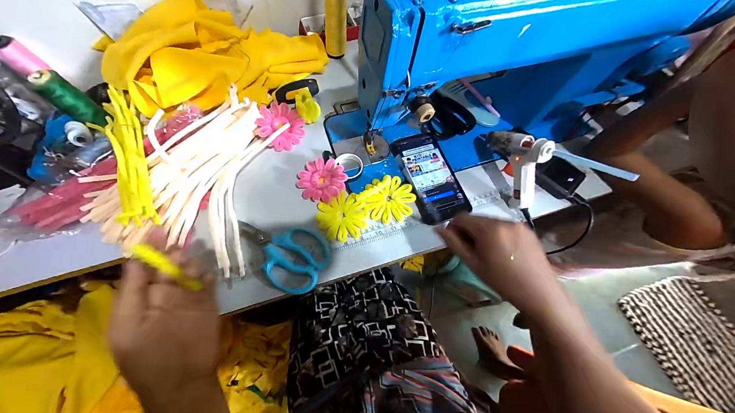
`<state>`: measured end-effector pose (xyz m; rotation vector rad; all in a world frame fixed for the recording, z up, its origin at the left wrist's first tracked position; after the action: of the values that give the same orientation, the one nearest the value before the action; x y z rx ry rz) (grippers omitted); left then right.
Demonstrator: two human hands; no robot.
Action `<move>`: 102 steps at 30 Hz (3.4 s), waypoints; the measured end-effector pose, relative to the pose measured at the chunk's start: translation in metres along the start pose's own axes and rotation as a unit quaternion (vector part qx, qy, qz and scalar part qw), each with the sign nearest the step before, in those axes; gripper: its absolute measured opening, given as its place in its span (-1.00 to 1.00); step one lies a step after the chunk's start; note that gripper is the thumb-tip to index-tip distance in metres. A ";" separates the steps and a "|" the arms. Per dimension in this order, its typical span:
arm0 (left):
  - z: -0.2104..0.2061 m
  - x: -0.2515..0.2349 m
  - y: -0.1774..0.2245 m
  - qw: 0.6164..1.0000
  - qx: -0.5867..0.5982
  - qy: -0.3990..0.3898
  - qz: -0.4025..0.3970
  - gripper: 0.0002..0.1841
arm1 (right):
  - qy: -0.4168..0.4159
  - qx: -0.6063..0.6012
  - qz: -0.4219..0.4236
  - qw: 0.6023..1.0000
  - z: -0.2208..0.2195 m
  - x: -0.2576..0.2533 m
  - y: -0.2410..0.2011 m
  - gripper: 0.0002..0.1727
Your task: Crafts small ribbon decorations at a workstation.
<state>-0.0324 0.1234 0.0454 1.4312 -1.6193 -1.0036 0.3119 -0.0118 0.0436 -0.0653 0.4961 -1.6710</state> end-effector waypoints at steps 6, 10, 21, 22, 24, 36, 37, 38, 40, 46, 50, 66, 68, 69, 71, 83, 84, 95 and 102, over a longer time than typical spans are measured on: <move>-0.062 0.020 -0.069 0.980 -0.051 -0.097 0.169 -0.62 | -0.044 0.088 -0.157 0.983 -0.006 -0.117 0.064 -0.53; -0.066 0.019 -0.085 0.974 -0.050 -0.085 0.202 -0.72 | -0.025 0.062 -0.155 0.986 -0.007 -0.131 0.061 -0.44; -0.096 0.033 -0.115 0.968 0.085 -0.003 0.237 -0.83 | 0.157 -0.348 0.178 0.907 -0.054 0.001 -0.067 -0.57; -0.096 0.035 -0.117 0.969 0.087 0.004 0.231 -0.83 | 0.168 -0.360 0.176 0.901 -0.057 0.000 -0.072 -0.59; -0.091 0.037 -0.117 0.973 0.080 0.011 0.216 -0.83 | 0.183 -0.371 0.165 0.895 -0.064 -0.001 -0.081 -0.68; -0.075 0.041 -0.074 0.986 -0.136 -0.042 -0.086 -0.75 | 0.153 -0.518 0.099 0.836 -0.067 -0.011 -0.090 -0.89; -0.076 0.042 -0.073 0.986 -0.136 -0.045 -0.088 -0.76 | 0.158 -0.524 0.087 0.833 -0.067 -0.012 -0.088 -0.86; -0.076 0.042 -0.073 0.986 -0.132 -0.046 -0.088 -0.78 | 0.162 -0.528 0.076 0.830 -0.068 -0.014 -0.087 -0.82; -0.075 0.041 -0.073 0.987 -0.125 -0.046 -0.085 -0.81 | 0.164 -0.535 0.055 0.827 -0.070 -0.016 -0.086 -0.76; -0.067 0.038 -0.072 0.995 -0.086 -0.018 -0.049 -0.80 | 0.117 -0.624 0.019 0.772 -0.082 -0.021 -0.094 -0.80; -0.061 0.034 -0.080 0.998 0.040 0.008 0.056 -0.77 | 0.060 -0.702 -0.022 0.709 -0.091 -0.021 -0.101 -0.79; -0.069 0.041 -0.097 0.944 0.261 0.013 0.203 -0.71 | 0.033 -0.829 -0.071 0.554 -0.097 -0.023 -0.112 -0.84; -0.067 0.041 -0.096 0.946 0.249 0.027 0.206 -0.70 | 0.036 -0.822 -0.066 0.564 -0.096 -0.022 -0.113 -0.83; -0.066 0.040 -0.096 0.947 0.248 0.029 0.203 -0.70 | 0.034 -0.821 -0.062 0.566 -0.095 -0.022 -0.114 -0.83; -0.064 0.038 -0.094 0.950 0.244 0.024 0.193 -0.69 | 0.029 -0.821 -0.052 0.567 -0.096 -0.022 -0.115 -0.82; -0.062 0.037 -0.087 0.978 0.167 -0.018 0.127 -0.73 | 0.059 -0.819 -0.032 0.570 -0.092 -0.022 -0.111 -0.80; -0.061 0.037 -0.084 0.985 0.135 -0.009 0.103 -0.75 | 0.066 -0.803 -0.037 0.591 -0.091 -0.022 -0.110 -0.77; -0.064 0.037 -0.051 0.958 -0.255 -0.042 -0.123 -0.67 | 0.086 -0.593 0.011 0.801 -0.080 -0.024 -0.108 -0.62; -0.065 0.036 -0.051 0.961 -0.247 -0.054 -0.110 -0.84 | 0.093 -0.583 0.001 0.807 -0.076 -0.024 -0.102 -0.83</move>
<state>0.0437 0.0783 0.0281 1.2388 -1.1775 -1.5141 0.1965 0.0403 0.0169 -0.8034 1.6158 -1.1376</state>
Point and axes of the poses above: each hand's wrist, its own x-axis away from the middle knuckle, its own z-axis out of the back of the hand, y = z × x, the point moved 9 cm from there along -x, towards the middle knuckle, and after that the axes turned 6 degrees about z, right-handed, at the moved point
